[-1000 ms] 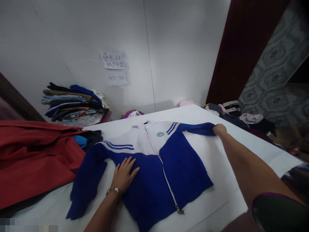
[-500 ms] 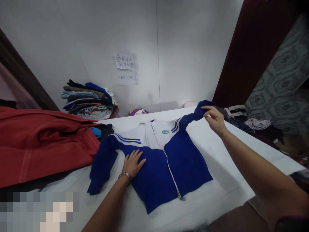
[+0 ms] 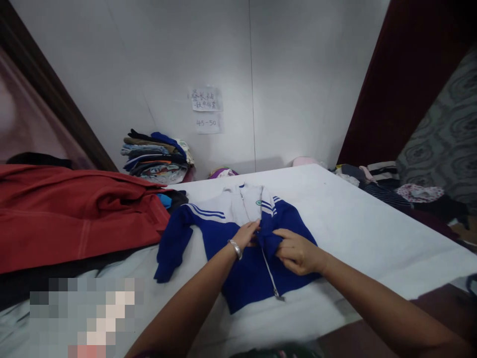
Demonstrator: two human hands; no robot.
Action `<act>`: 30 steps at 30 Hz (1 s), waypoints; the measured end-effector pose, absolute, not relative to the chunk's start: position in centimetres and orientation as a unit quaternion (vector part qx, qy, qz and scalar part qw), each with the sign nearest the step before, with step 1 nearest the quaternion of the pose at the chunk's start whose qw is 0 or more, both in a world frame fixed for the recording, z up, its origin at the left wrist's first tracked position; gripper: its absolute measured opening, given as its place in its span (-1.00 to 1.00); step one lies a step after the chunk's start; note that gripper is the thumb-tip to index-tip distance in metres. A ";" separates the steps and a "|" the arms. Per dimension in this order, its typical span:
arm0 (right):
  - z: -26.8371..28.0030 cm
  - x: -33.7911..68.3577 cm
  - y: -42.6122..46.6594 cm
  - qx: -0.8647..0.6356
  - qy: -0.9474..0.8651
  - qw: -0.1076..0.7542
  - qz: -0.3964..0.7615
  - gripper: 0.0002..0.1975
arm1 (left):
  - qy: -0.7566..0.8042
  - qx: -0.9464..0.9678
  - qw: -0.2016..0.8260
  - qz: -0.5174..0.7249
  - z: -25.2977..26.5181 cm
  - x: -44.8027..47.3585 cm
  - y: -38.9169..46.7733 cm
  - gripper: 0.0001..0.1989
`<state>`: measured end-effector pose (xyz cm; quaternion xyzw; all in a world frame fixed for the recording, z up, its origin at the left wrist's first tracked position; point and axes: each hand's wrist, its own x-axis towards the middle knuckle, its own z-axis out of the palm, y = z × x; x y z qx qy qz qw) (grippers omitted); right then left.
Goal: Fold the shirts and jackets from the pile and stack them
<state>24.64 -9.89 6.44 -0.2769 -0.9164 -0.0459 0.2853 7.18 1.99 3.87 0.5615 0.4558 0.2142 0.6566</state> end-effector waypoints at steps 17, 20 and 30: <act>3.6 24.4 -11.5 -0.254 -0.941 0.220 -0.025 -0.82 | 0.515 0.772 0.346 0.139 3.7 13.5 3.8 -0.65; 3.4 24.6 -11.8 -0.264 -0.937 0.229 -0.012 -0.82 | 0.534 0.700 0.441 0.175 3.3 13.7 4.8 -0.73; 2.2 28.0 -14.5 -0.423 -0.833 0.358 0.002 -0.79 | 0.438 0.329 0.771 0.325 3.8 9.7 7.1 -0.63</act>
